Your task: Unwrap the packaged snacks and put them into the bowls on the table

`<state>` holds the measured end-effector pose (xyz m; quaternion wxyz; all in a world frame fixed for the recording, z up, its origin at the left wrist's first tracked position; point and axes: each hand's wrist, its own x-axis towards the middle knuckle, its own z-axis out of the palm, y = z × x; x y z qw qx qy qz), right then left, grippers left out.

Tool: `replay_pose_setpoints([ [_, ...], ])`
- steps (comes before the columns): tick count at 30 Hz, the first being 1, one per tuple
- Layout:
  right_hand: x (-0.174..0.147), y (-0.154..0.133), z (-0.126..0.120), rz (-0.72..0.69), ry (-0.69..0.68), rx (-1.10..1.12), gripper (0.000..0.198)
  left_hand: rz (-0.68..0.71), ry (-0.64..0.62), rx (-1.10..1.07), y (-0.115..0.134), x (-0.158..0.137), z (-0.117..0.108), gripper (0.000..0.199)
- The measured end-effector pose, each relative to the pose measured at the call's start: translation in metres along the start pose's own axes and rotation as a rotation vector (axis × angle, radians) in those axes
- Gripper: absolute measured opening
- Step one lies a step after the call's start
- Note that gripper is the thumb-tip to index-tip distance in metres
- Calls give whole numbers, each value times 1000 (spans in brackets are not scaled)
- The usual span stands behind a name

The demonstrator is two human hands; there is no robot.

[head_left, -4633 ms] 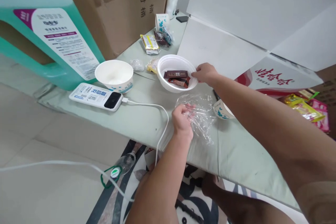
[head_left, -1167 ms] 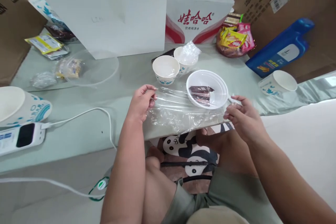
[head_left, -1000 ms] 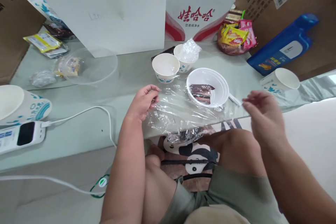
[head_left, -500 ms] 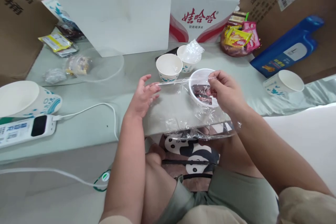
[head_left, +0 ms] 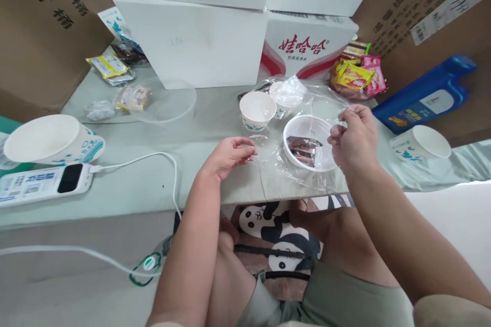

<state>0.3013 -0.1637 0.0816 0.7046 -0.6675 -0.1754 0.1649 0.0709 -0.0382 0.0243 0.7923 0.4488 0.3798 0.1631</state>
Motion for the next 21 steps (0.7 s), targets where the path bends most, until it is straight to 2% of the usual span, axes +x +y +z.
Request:
replay_pose_setpoints([
  [3,1,2,-14,60,77,15,28,130,49,-21,0,2,-2,29],
  [7,3,9,-49,112,185,6,26,252,130,-80,2,1,-7,29],
  [10,-3,13,-75,165,248,7,25,297,115,-97,5,-2,-8,23],
  [12,-9,14,-87,183,256,15,24,268,23,-72,6,-4,-9,22],
  [14,-13,14,-91,169,238,50,26,152,-116,-8,6,-5,-11,26],
  [16,-15,14,-90,159,197,88,30,34,-200,50,5,-5,-12,39],
  [19,-11,17,-88,187,77,53,34,6,-199,94,3,-6,-8,53],
  [21,-9,20,-93,144,59,-36,35,7,-186,160,2,-6,-1,49],
])
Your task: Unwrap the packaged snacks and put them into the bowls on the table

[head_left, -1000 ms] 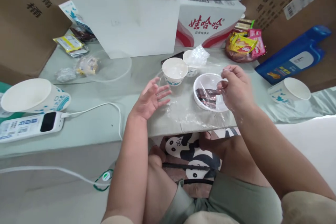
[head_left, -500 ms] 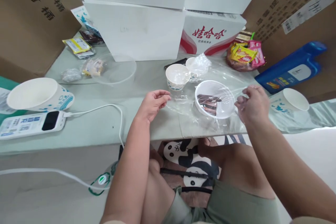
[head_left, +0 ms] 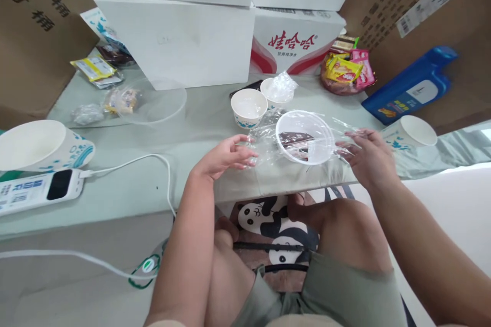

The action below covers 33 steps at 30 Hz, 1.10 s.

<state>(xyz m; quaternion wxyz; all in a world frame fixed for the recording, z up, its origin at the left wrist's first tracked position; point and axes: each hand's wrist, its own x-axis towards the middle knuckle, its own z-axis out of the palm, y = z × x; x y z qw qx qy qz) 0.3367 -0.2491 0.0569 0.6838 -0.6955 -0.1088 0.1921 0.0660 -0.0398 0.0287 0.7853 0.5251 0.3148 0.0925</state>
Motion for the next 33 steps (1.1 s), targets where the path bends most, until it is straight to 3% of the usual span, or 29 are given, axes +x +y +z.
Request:
replay_pose_setpoints([
  [2,-3,1,-9,-184,114,-97,35,-13,45,62,1,1,8,38],
  [4,-12,-1,-17,-487,171,-227,39,-7,103,79,2,2,14,30],
  [6,-23,-4,-15,-763,-24,-425,54,8,113,78,3,4,17,30],
  [8,-29,-7,-1,-898,-351,-652,78,15,104,85,3,5,18,31],
  [10,-25,-7,20,-933,-519,-803,89,20,116,98,4,5,19,31],
  [13,-8,-2,45,-918,-570,-904,82,32,128,105,4,4,18,26],
  [17,-2,5,45,-954,-723,-880,20,67,190,21,4,4,13,21],
  [19,-7,6,37,-1015,-699,-827,8,87,251,-31,5,4,10,20],
  [21,-10,4,32,-1048,-543,-771,7,95,283,-56,6,5,8,20],
  [24,-5,-4,45,-1071,-394,-733,37,78,249,-33,6,6,9,20],
  [27,10,-11,76,-1039,-565,-809,77,76,200,14,6,5,12,22],
  [28,15,-12,86,-996,-639,-860,83,77,197,21,6,5,13,22],
  [30,18,-11,97,-927,-721,-957,73,77,224,5,6,5,14,21],
  [33,7,-4,85,-991,-691,-939,31,86,340,-76,7,4,12,17],
])
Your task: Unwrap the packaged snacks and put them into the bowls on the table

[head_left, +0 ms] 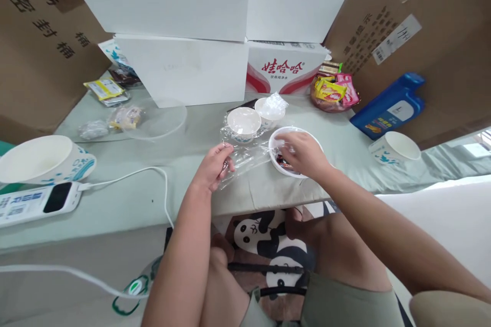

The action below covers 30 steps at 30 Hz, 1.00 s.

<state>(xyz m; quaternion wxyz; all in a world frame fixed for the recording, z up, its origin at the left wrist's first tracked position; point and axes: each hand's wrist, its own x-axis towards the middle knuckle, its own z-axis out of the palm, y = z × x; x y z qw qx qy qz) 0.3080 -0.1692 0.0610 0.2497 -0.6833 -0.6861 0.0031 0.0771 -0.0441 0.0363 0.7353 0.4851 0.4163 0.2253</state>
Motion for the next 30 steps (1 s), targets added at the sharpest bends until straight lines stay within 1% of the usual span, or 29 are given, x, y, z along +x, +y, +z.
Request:
replay_pose_setpoints([
  [1,-12,-2,-2,-34,59,19,19,-1,39,-25,1,0,-1,16],
  [2,-25,-4,-6,-60,118,50,12,-3,69,-46,1,1,-3,15],
  [5,-62,-8,-14,-67,253,121,13,-18,102,-68,2,2,-5,14],
  [8,-85,-9,-15,-30,328,157,14,-47,88,-18,2,2,-4,17],
  [11,-97,-6,-11,46,357,249,13,-41,64,-5,4,-2,-6,32],
  [15,-106,0,-7,247,401,394,10,25,30,-61,3,-10,-21,54],
  [17,-109,2,-7,368,435,449,10,119,18,-26,-2,-12,-31,63],
  [18,-109,3,-7,423,454,476,12,205,9,35,-5,-12,-34,68],
  [20,-108,4,-7,515,489,532,14,417,-8,261,-13,-9,-37,75],
  [21,-107,5,-6,549,507,563,13,507,-5,396,-17,-7,-36,75],
  [23,-104,5,-6,595,544,614,11,625,35,619,-24,-3,-29,67],
  [25,-102,5,-5,621,560,636,9,694,72,719,-25,1,-19,53],
  [28,-100,5,-6,660,551,622,11,749,19,680,-21,5,-9,21],
  [29,-100,5,-7,675,551,618,12,752,-10,634,-19,5,-8,16],
  [30,-101,5,-7,689,556,617,13,747,-38,576,-16,5,-7,16],
])
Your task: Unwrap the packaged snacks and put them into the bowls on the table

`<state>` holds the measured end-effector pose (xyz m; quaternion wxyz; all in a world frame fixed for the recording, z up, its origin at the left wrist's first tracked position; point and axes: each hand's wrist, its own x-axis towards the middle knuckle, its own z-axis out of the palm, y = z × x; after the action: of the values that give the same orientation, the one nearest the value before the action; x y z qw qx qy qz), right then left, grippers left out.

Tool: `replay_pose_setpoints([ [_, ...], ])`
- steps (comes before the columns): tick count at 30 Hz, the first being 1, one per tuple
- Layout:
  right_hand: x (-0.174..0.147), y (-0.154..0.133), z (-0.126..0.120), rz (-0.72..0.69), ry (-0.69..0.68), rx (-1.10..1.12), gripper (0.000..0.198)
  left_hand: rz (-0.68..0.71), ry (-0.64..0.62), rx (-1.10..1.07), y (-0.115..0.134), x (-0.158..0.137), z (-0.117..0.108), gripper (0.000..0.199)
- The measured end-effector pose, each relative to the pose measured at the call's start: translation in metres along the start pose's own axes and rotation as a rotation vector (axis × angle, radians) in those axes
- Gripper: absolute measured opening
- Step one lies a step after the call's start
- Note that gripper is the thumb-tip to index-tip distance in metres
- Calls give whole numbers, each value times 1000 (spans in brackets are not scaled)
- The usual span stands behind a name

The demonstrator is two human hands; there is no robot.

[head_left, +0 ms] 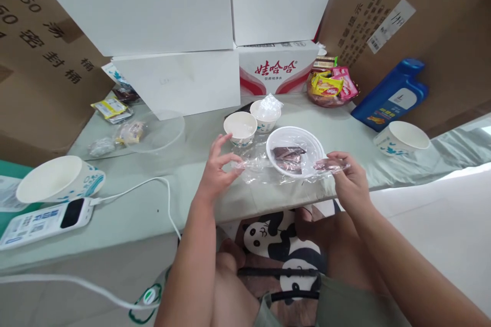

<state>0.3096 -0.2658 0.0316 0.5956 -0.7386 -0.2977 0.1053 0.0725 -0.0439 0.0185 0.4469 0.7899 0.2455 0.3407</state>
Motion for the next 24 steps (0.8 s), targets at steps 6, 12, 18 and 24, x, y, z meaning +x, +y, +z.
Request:
replay_pose_setpoints([
  [6,2,-1,-3,10,20,31,16,-167,-27,-288,12,-4,-6,14],
  [12,9,-12,5,83,17,-24,28,-327,16,-326,18,-4,0,23],
  [18,21,-4,8,118,37,-35,34,-532,254,-244,8,6,6,32],
  [24,23,-5,-4,-92,198,-309,27,-646,202,-92,5,15,17,27],
])
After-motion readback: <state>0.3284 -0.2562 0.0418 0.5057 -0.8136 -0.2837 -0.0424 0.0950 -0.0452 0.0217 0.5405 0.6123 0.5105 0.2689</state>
